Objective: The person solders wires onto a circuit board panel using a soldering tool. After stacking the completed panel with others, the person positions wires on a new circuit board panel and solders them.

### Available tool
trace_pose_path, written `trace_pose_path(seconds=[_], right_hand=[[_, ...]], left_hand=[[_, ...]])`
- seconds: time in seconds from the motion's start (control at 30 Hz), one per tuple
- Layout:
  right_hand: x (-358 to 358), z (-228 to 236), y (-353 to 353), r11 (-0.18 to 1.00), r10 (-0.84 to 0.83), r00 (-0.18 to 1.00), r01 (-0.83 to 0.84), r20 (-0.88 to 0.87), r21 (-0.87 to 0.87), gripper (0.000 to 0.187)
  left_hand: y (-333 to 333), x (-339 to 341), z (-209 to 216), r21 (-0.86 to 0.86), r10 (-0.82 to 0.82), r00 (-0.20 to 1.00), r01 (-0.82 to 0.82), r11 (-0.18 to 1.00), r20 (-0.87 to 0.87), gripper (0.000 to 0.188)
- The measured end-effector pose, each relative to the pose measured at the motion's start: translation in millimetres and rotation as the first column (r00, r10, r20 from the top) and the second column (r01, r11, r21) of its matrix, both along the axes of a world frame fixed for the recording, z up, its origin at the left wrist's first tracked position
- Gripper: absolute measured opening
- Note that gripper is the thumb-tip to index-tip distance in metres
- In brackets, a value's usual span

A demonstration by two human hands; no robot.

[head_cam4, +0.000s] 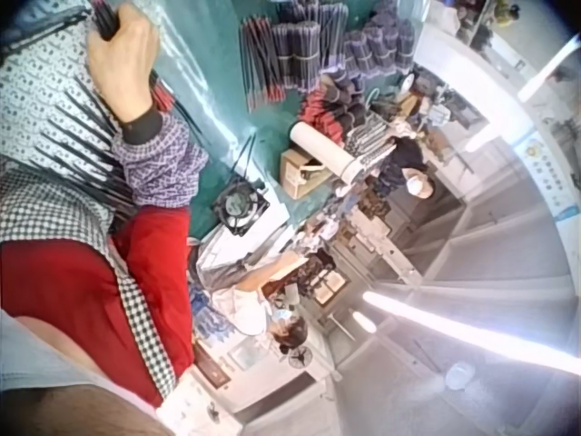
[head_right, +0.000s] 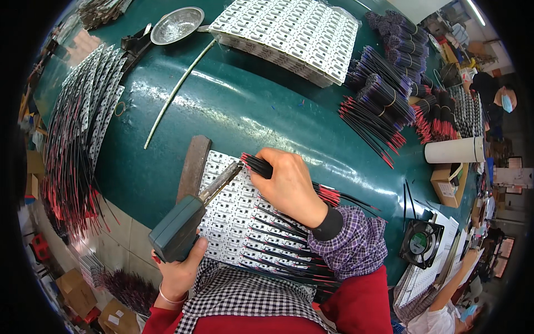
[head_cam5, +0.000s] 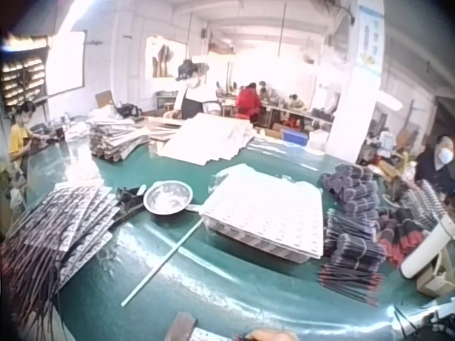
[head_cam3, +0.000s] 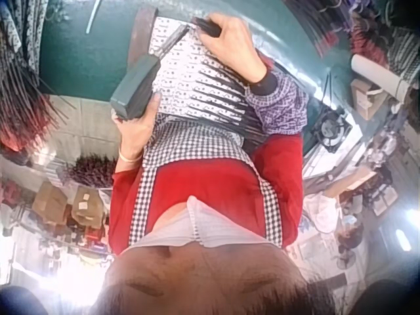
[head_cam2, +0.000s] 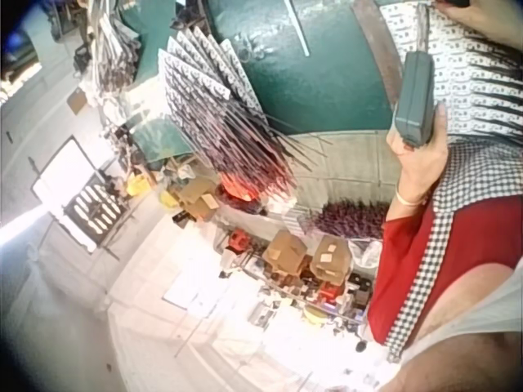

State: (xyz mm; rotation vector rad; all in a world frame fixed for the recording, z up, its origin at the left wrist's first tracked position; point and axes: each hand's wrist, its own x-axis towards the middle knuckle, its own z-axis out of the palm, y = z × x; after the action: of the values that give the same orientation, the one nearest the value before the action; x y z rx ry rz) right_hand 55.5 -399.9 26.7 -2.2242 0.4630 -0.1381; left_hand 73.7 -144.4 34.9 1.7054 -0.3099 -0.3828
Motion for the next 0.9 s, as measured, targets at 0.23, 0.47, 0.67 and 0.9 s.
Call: trace_pose_path(seconds=[0.23, 0.47, 0.67, 0.9], right_hand=[[2, 5, -1, 1.000, 0.002, 0.999, -0.003, -0.035, -0.011, 0.018], [3, 3, -1, 1.000, -0.012, 0.999, 0.013, -0.045, 0.023, 0.019], [7, 7, -7, 0.998, 0.009, 0.991, 0.000, -0.135, 0.063, 0.021], [12, 7, -18, 0.977, 0.044, 0.983, -0.005, -0.178, 0.213, 0.023]], left_hand=[[0, 2, -1, 0.062, -0.039, 0.999, 0.040, 0.997, -0.005, 0.019], [3, 0, -1, 0.093, -0.019, 0.998, 0.014, 0.996, 0.054, 0.019], [12, -2, 3, 0.151, -0.020, 1.000, 0.018, 0.988, 0.007, 0.027], [2, 0, -3, 0.047, 0.016, 0.999, -0.018, 0.999, 0.044, 0.020]])
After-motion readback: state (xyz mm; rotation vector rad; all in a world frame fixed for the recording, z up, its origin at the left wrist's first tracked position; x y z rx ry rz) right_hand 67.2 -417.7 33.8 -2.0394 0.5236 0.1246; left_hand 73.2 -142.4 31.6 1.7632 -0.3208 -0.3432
